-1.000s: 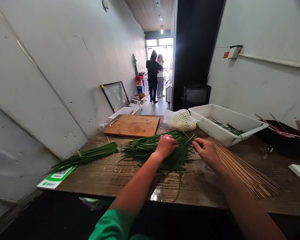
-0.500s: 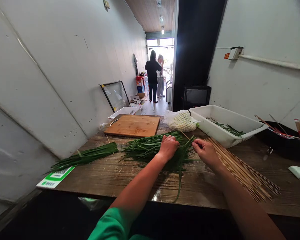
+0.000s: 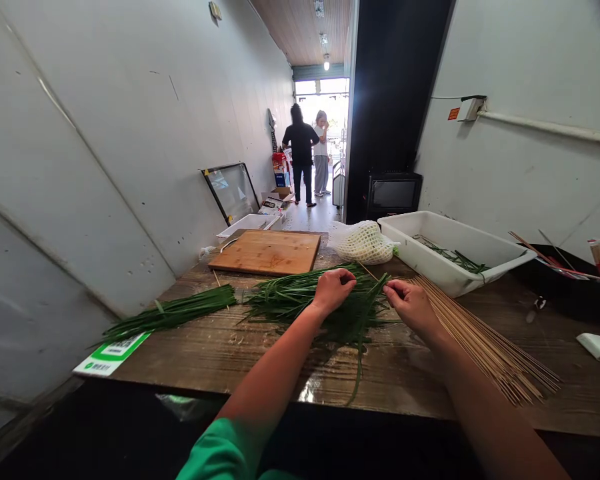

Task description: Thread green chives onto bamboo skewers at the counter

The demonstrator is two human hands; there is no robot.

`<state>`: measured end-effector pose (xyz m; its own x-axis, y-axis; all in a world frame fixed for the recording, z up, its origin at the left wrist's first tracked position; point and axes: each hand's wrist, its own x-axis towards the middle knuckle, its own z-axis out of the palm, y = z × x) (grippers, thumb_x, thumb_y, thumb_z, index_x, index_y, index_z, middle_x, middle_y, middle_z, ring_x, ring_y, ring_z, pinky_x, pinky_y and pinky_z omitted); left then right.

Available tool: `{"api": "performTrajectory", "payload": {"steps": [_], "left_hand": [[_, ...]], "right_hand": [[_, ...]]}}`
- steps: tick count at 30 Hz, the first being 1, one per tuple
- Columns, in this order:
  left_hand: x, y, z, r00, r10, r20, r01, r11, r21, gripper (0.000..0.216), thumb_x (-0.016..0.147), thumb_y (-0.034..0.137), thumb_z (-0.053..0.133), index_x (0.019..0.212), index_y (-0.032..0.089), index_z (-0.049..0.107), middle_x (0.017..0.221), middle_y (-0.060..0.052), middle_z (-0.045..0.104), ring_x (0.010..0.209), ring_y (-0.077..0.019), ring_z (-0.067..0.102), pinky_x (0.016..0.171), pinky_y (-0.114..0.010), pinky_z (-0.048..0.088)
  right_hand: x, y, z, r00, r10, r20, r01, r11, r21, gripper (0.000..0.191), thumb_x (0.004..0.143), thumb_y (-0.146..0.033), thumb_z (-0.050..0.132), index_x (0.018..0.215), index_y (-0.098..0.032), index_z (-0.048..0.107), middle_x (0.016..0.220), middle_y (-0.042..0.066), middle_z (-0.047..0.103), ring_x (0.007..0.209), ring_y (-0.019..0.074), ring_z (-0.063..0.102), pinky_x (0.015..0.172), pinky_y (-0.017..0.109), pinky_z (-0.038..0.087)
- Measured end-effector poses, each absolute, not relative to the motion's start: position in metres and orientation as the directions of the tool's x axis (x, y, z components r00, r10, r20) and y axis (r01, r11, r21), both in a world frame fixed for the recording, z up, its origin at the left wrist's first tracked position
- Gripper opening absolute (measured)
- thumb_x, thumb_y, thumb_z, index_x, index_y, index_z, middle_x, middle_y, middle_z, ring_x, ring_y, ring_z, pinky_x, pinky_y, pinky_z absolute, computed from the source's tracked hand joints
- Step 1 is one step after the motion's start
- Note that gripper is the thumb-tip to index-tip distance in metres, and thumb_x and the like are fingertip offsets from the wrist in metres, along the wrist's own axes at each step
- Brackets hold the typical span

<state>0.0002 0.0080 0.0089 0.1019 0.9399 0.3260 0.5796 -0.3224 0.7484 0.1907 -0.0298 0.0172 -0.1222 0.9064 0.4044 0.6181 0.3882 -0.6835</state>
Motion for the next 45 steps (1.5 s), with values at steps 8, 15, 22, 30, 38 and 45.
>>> {"api": "performTrajectory", "payload": {"steps": [8,15,22,30,38,45], "left_hand": [[-0.004,0.015,0.003,0.004,0.952,0.305,0.378,-0.284,0.881,0.016,0.072,0.018,0.064,0.085,0.014,0.072,0.08,-0.004,0.072,0.071,-0.0125,0.064,0.069,-0.023,0.048],[-0.005,0.015,0.002,0.036,0.953,0.3,0.393,-0.29,0.873,0.019,0.077,0.024,0.059,0.084,0.014,0.073,0.077,-0.004,0.073,0.069,-0.0135,0.065,0.066,-0.023,0.048],[-0.006,0.018,-0.001,0.006,0.943,0.332,0.531,-0.284,0.798,0.021,0.076,0.016,0.056,0.09,0.015,0.072,0.08,-0.004,0.073,0.071,-0.0134,0.065,0.07,-0.024,0.048],[-0.007,0.015,0.003,-0.041,0.925,0.377,0.538,-0.298,0.789,0.017,0.077,0.018,0.057,0.083,0.014,0.072,0.075,-0.003,0.072,0.067,-0.0116,0.062,0.066,-0.022,0.046],[-0.005,0.014,0.003,-0.045,0.932,0.358,0.478,-0.295,0.828,0.017,0.076,0.02,0.058,0.084,0.015,0.072,0.079,-0.004,0.073,0.071,-0.0123,0.064,0.068,-0.023,0.048],[-0.003,0.012,0.005,-0.049,0.915,0.401,0.493,-0.327,0.806,0.017,0.075,0.021,0.059,0.084,0.016,0.073,0.078,-0.004,0.073,0.071,-0.0134,0.064,0.068,-0.024,0.047]], "right_hand": [[0.194,-0.025,0.01,-0.132,0.911,0.391,0.639,0.379,-0.669,0.03,0.081,-0.039,0.046,0.069,-0.016,0.062,0.054,-0.001,0.05,0.05,0.0107,0.04,0.048,0.023,0.028],[0.194,-0.024,0.007,-0.15,0.911,0.383,0.646,0.384,-0.659,0.029,0.081,-0.038,0.045,0.066,-0.017,0.058,0.053,-0.002,0.048,0.05,0.0108,0.04,0.048,0.023,0.028],[0.192,-0.024,0.007,-0.166,0.921,0.353,0.681,0.366,-0.634,0.03,0.081,-0.038,0.043,0.066,-0.017,0.059,0.056,0.0,0.052,0.053,0.0118,0.043,0.051,0.024,0.028],[0.188,-0.026,0.008,-0.159,0.936,0.314,0.735,0.324,-0.596,0.031,0.079,-0.038,0.043,0.065,-0.017,0.062,0.054,0.001,0.053,0.051,0.0123,0.044,0.051,0.024,0.027],[0.188,-0.025,0.005,-0.174,0.926,0.336,0.726,0.351,-0.591,0.031,0.08,-0.037,0.042,0.065,-0.018,0.062,0.054,0.001,0.056,0.051,0.0126,0.046,0.05,0.024,0.028],[0.187,-0.027,0.007,-0.17,0.928,0.33,0.733,0.343,-0.587,0.031,0.079,-0.037,0.043,0.065,-0.018,0.063,0.056,0.001,0.058,0.052,0.0127,0.046,0.05,0.025,0.028]]}}
